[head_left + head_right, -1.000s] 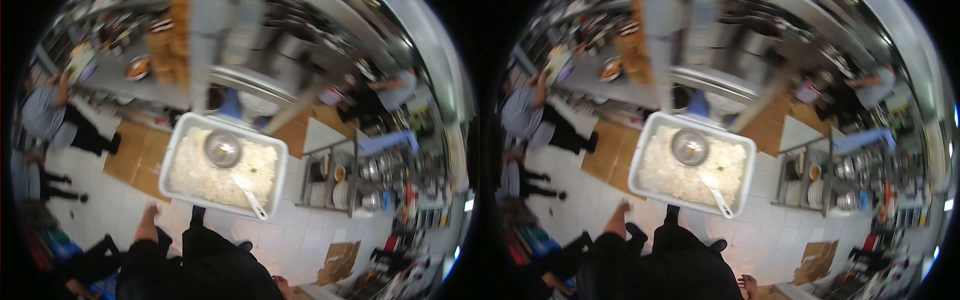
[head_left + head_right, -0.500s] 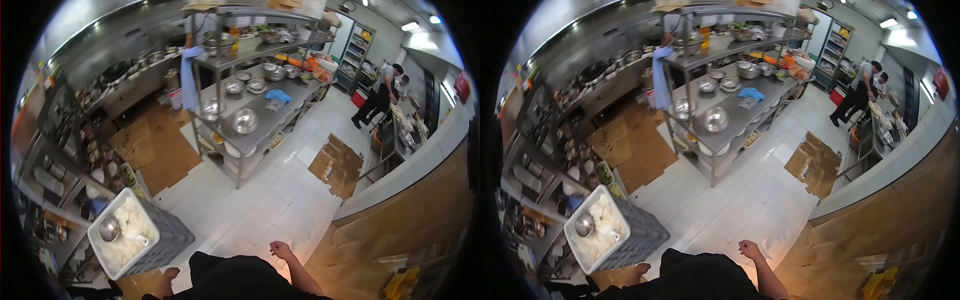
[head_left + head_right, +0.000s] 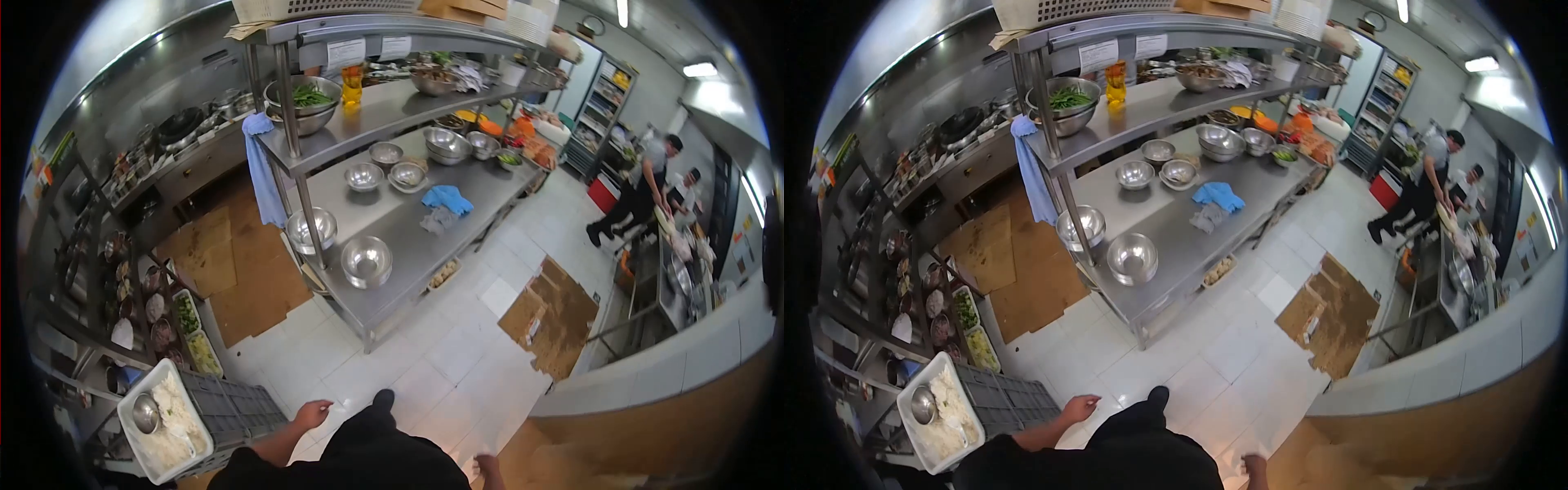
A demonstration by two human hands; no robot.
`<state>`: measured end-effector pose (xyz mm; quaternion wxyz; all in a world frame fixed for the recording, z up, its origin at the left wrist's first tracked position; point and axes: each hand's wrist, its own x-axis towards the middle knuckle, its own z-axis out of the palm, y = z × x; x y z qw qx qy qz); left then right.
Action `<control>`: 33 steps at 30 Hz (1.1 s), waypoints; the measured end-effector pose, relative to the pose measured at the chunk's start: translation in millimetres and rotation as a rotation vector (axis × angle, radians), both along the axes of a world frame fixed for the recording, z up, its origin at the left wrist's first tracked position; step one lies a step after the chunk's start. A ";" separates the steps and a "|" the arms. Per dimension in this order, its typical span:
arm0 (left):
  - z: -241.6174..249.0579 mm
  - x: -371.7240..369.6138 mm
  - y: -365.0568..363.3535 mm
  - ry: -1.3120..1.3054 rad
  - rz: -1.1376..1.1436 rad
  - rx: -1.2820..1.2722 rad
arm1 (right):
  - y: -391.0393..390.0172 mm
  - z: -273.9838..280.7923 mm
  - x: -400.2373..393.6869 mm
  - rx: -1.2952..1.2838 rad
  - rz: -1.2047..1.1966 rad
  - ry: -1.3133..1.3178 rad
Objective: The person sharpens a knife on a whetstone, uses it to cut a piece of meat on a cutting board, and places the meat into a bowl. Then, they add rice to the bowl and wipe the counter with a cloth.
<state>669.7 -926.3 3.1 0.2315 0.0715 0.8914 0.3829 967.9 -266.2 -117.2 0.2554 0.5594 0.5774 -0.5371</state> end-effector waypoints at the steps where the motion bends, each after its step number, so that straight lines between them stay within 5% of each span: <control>1: 5.5 -38.7 28.6 0.050 -0.049 0.014 | 12.5 9.6 31.6 -0.099 -0.050 0.197; 5: 65.2 -173.0 147.2 0.269 -0.205 0.164 | 1.4 91.1 -32.4 -0.022 -0.058 -0.022; 10: 204.3 -279.9 274.0 0.310 -0.273 0.346 | 34.2 111.1 -177.0 -0.034 0.087 0.074; 14: 218.2 -309.4 328.1 0.372 -0.172 0.299 | 96.8 105.2 -310.6 -0.029 0.279 0.187; 20: 210.7 -288.3 372.3 0.346 0.280 0.402 | 247.1 120.8 -531.6 0.115 0.680 0.404; 25: 213.0 -258.0 395.8 0.438 0.558 0.286 | 320.4 129.6 -770.2 0.539 1.368 0.804; 26: 213.8 -252.0 402.3 0.453 0.646 0.308 | 322.9 130.1 -820.6 0.699 1.546 0.862; 30: 215.2 -234.6 430.6 0.410 0.834 0.264 | 205.5 263.7 -919.1 0.461 1.229 1.168; 33: 224.2 -249.2 444.3 0.404 0.825 0.246 | 115.3 291.1 -961.3 0.507 1.147 1.333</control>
